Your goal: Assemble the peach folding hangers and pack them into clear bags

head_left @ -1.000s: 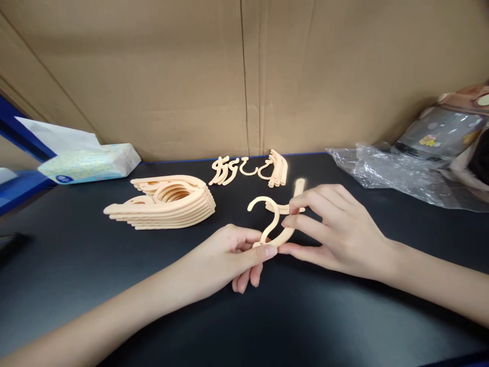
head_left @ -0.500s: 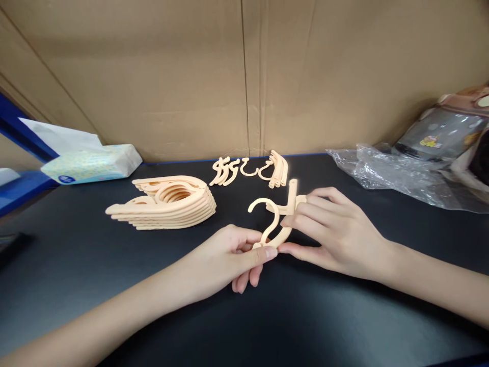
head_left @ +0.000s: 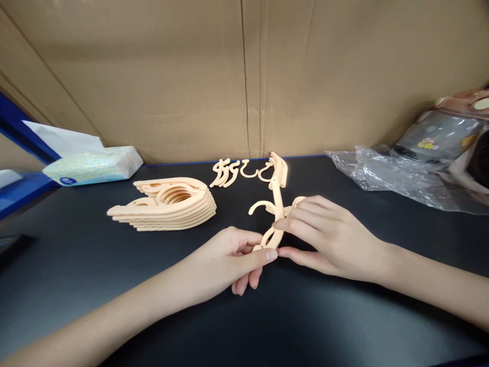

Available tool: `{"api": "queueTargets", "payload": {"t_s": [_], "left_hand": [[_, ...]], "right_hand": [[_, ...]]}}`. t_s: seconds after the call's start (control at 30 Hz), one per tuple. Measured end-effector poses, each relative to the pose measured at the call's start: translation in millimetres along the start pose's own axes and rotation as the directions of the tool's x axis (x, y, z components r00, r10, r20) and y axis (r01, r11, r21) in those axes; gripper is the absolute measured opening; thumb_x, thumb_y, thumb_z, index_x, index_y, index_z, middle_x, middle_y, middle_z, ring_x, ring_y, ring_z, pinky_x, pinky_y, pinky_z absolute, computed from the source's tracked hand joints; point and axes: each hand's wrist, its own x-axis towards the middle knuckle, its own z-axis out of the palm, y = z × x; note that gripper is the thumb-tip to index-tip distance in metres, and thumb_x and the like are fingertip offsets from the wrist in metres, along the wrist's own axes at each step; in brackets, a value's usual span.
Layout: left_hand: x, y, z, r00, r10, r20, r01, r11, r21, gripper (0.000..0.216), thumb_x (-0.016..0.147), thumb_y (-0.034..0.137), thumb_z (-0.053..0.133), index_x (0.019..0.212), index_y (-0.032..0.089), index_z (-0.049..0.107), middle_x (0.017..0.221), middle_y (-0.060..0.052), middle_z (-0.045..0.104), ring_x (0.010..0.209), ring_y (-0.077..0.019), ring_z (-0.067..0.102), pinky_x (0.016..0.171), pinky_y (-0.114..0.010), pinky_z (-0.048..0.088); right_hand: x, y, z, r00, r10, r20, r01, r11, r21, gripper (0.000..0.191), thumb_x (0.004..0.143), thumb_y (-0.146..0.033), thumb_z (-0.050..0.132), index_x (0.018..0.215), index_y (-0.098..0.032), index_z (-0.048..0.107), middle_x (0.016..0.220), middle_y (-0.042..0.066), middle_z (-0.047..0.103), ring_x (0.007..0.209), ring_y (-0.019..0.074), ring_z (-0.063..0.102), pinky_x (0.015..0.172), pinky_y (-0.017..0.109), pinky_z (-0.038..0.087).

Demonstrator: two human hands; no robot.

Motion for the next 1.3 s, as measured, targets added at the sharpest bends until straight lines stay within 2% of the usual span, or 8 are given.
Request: {"api": "queueTargets", "payload": {"t_s": [0.13,0.23,0.4,0.53,0.63,0.83,1.1,1.3], "left_hand": [[-2.1,1.2,4.4,1.0,0.024,-0.01,-0.023,0.996,0.088,0.034,0.093,0.048,0.048,0.081,0.018,0.057,0.06,0.006,0.056,0.046,-0.0055,0.047,0.046,-0.016,0.035],[-3.5,0.6,9.0,0.993,0.097,-0.071,-0.075,0.961,0.266,0.034,0.094,0.047,0.046,0.078,0.019,0.056,0.058,0.006,0.054,0.045,-0.0062,0.046,0.045,-0.017,0.033],[-2.6,-7.6,8.0,0.901,0.412,-0.133,-0.23,0.715,0.66,0.041,0.094,0.045,0.047,0.063,0.019,0.045,0.05,0.006,0.038,0.043,-0.0072,0.032,0.044,-0.022,0.021],[-0.1,-13.7,3.3,0.831,0.556,-0.005,-0.337,0.51,0.791,0.033,0.096,0.041,0.046,0.076,0.018,0.058,0.057,0.002,0.053,0.05,-0.0102,0.047,0.05,-0.024,0.028],[0.1,-15.4,2.7,0.803,0.592,0.07,-0.382,0.421,0.823,0.029,0.097,0.037,0.045,0.084,0.017,0.062,0.064,0.0,0.06,0.055,-0.0119,0.053,0.054,-0.025,0.032],[-0.8,-15.2,2.0,0.801,0.592,0.091,-0.39,0.399,0.83,0.027,0.097,0.036,0.045,0.089,0.019,0.065,0.068,-0.001,0.065,0.058,-0.0126,0.056,0.055,-0.025,0.035],[0.5,-17.4,1.3,0.711,0.702,0.047,-0.375,0.321,0.87,0.023,0.094,0.031,0.051,0.086,0.016,0.067,0.064,0.001,0.065,0.055,-0.0116,0.057,0.054,-0.025,0.036],[1.3,-18.5,-1.4,0.743,0.669,-0.014,-0.334,0.389,0.859,0.022,0.095,0.03,0.05,0.089,0.017,0.067,0.062,0.002,0.065,0.055,-0.0116,0.059,0.054,-0.024,0.037]], "right_hand": [[0.6,-1.2,0.2,0.999,-0.006,0.036,0.004,1.0,0.031,0.027,0.096,-0.034,0.049,0.106,-0.014,0.064,0.095,0.008,0.07,0.086,0.0203,0.063,0.078,0.036,0.046],[0.9,-2.3,-0.8,1.0,0.008,0.03,-0.009,1.0,0.025,0.028,0.096,-0.037,0.049,0.103,-0.015,0.065,0.092,0.008,0.068,0.084,0.0201,0.062,0.076,0.035,0.046],[0.6,-2.4,-2.3,0.999,0.033,0.027,-0.034,0.999,0.038,0.029,0.094,-0.039,0.05,0.098,-0.016,0.065,0.091,0.008,0.067,0.084,0.02,0.059,0.075,0.034,0.045],[-0.2,4.6,-0.4,0.994,0.073,0.087,-0.082,0.991,0.106,0.04,0.087,-0.053,0.055,0.094,-0.015,0.064,0.087,0.008,0.065,0.079,0.0201,0.056,0.071,0.034,0.042],[-1.4,12.3,0.4,0.986,0.092,0.14,-0.114,0.98,0.162,0.048,0.088,-0.062,0.049,0.09,-0.015,0.062,0.081,0.006,0.062,0.075,0.0193,0.052,0.07,0.033,0.039],[-1.9,19.3,-2.2,0.964,0.05,0.262,-0.111,0.968,0.224,0.037,0.096,-0.049,0.043,0.089,-0.017,0.06,0.081,0.005,0.059,0.075,0.0179,0.049,0.071,0.032,0.038],[-1.0,15.7,-5.8,0.943,0.031,0.332,-0.1,0.976,0.194,0.027,0.097,-0.034,0.043,0.079,-0.018,0.056,0.082,0.003,0.059,0.076,0.0173,0.045,0.072,0.032,0.037],[0.5,13.7,-10.7,0.93,0.017,0.368,-0.076,0.986,0.146,0.014,0.09,-0.018,0.048,0.08,-0.018,0.057,0.08,0.003,0.059,0.077,0.0179,0.047,0.075,0.033,0.038]]}}
